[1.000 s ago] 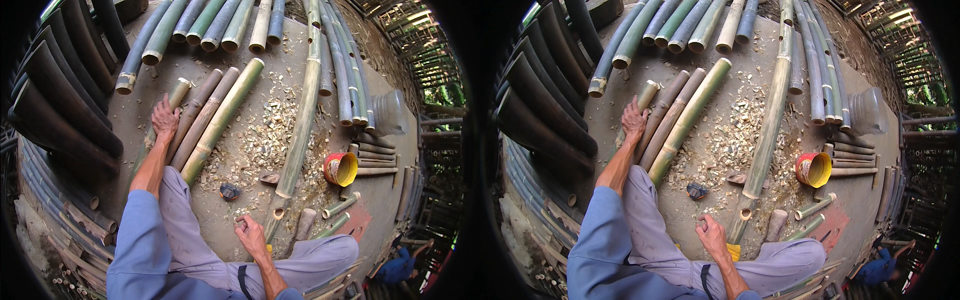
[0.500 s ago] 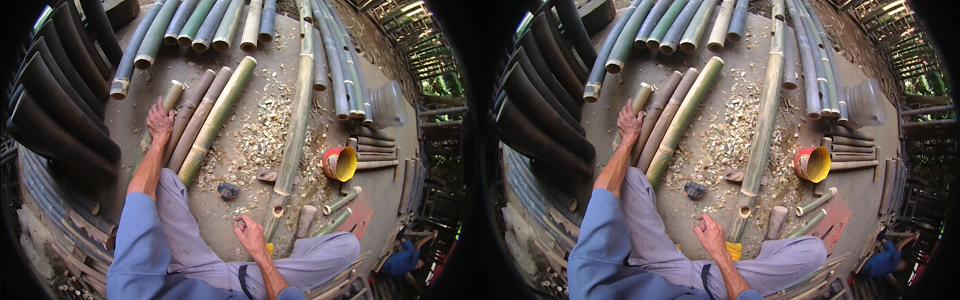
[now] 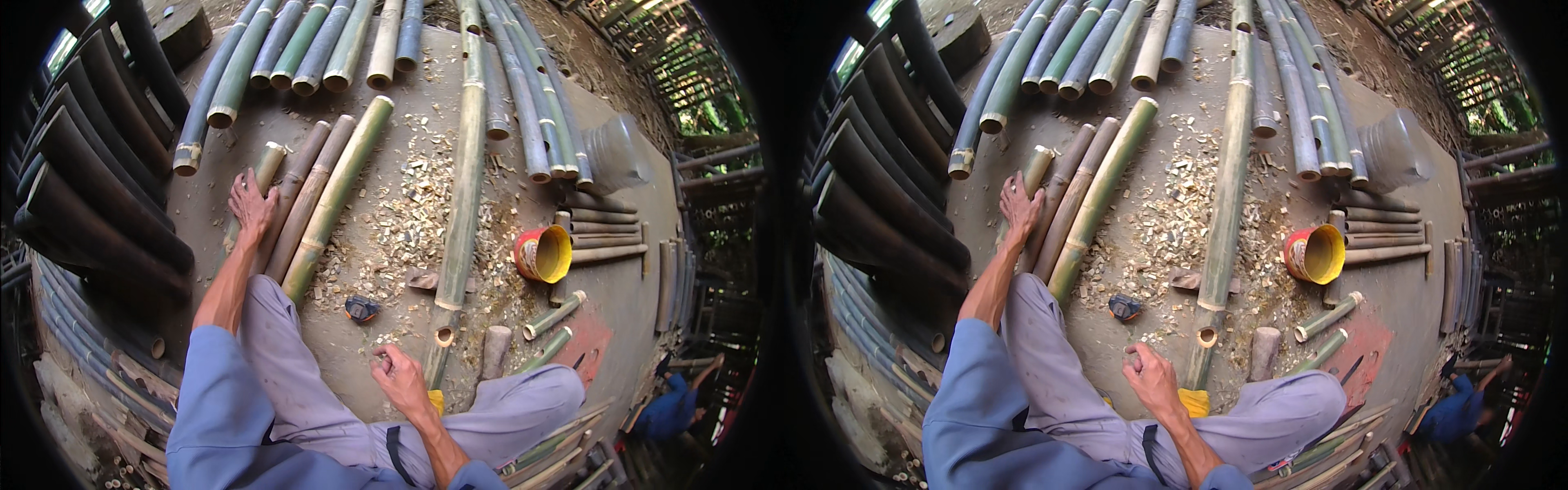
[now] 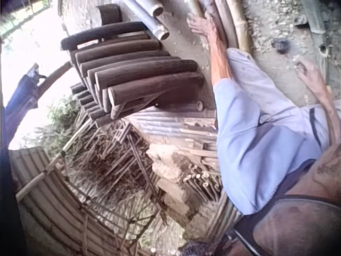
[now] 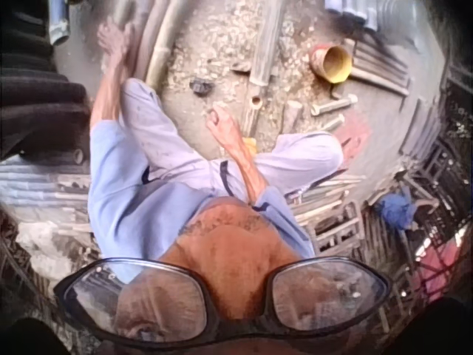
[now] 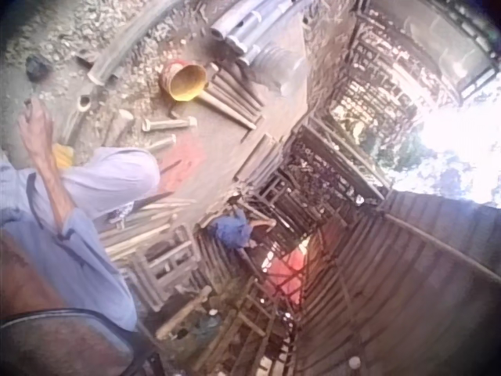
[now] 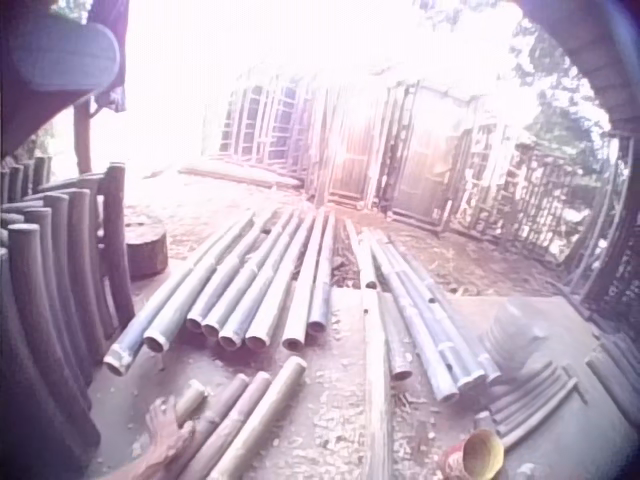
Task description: The person carves a hole into a bamboo pole using a knife and a wooden mallet, then smooths the interior of the hole with the knife.
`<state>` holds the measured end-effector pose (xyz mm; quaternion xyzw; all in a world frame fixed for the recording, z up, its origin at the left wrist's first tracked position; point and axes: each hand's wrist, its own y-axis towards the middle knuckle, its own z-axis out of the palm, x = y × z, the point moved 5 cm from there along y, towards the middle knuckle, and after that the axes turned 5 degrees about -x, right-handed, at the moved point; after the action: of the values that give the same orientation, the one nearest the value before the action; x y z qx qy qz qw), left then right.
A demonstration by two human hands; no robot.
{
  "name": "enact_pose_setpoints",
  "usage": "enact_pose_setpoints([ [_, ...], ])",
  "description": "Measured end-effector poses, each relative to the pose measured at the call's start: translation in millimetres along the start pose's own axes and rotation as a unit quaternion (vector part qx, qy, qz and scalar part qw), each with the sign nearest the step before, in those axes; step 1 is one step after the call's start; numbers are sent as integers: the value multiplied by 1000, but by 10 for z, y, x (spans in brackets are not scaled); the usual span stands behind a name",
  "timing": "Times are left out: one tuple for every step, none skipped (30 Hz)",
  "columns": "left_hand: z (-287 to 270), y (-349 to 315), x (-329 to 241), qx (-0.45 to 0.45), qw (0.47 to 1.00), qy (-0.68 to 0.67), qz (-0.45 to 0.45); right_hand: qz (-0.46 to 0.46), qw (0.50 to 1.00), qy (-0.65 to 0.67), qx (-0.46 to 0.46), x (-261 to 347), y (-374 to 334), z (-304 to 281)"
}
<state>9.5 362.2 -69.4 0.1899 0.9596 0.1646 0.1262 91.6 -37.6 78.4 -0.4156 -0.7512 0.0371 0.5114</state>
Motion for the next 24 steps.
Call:
enact_pose_setpoints([
  [-113,-93,-193,-24,996,-81,22,-13,1000,15,-16,57,-35,-58],
  [-240,-215,-391,-47,985,-162,44,-25,999,30,-34,110,-83,-127],
  [-387,-365,-623,-68,965,-243,67,-39,997,45,-54,177,-132,-214],
  [-555,-609,-897,-7,950,-305,68,-56,993,67,-83,276,-186,-337],
  [-759,-917,-1201,56,928,-362,68,-73,987,89,-113,412,-257,-497],
  [-889,-1257,-1390,120,888,-442,38,-94,980,112,-136,536,-357,-632],
  [-933,-1632,-1508,180,884,-417,107,-142,965,133,-176,631,-469,-777],
  [-1068,-2029,-1713,288,831,-470,69,-188,947,148,-216,650,-588,-977],
  [-1096,-2410,-1825,425,795,-427,68,-236,925,160,-251,654,-741,-1192],
  [-1059,-2794,-1913,477,766,-423,81,-236,898,216,-303,596,-943,-1416],
  [-1046,-3122,-2036,532,747,-394,67,-231,864,268,-359,489,-1168,-1636],
  [-1172,-3281,-2171,570,733,-366,52,-270,819,292,-413,439,-1315,-1863],
  [-1197,-3421,-2232,583,733,-347,48,-307,770,315,-462,369,-1435,-2064],
  [-1194,-3557,-2266,593,734,-328,42,-301,751,296,-509,166,-1542,-2259],
  [-1176,-3719,-2315,606,731,-310,39,-293,728,271,-557,-85,-1657,-2439],
  [-1124,-3853,-2324,577,752,-317,30,-215,744,245,-583,-359,-1691,-2528],
  [-1021,-3927,-2272,572,756,-318,21,-140,756,223,-599,-645,-1684,-2565],
  [-909,-4002,-2224,570,756,-321,12,-62,764,196,-612,-952,-1670,-2556],
  [-895,-4034,-2210,569,755,-325,3,-30,810,132,-571,-1261,-1592,-2481],
  [-876,-4043,-2183,573,745,-342,2,1,849,66,-525,-1546,-1559,-2353],
  [-865,-4145,-2214,588,735,-338,13,33,882,4,-469,-1826,-1567,-2177],
  [-829,-4173,-2196,588,738,-331,21,74,911,-14,-405,-2086,-1627,-1915],
  [-773,-4164,-2264,591,737,-327,33,118,927,-28,-354,-2343,-1748,-1674],
  [-819,-4156,-2290,594,738,-320,11,162,941,-37,-296,-2580,-1891,-1405],
])
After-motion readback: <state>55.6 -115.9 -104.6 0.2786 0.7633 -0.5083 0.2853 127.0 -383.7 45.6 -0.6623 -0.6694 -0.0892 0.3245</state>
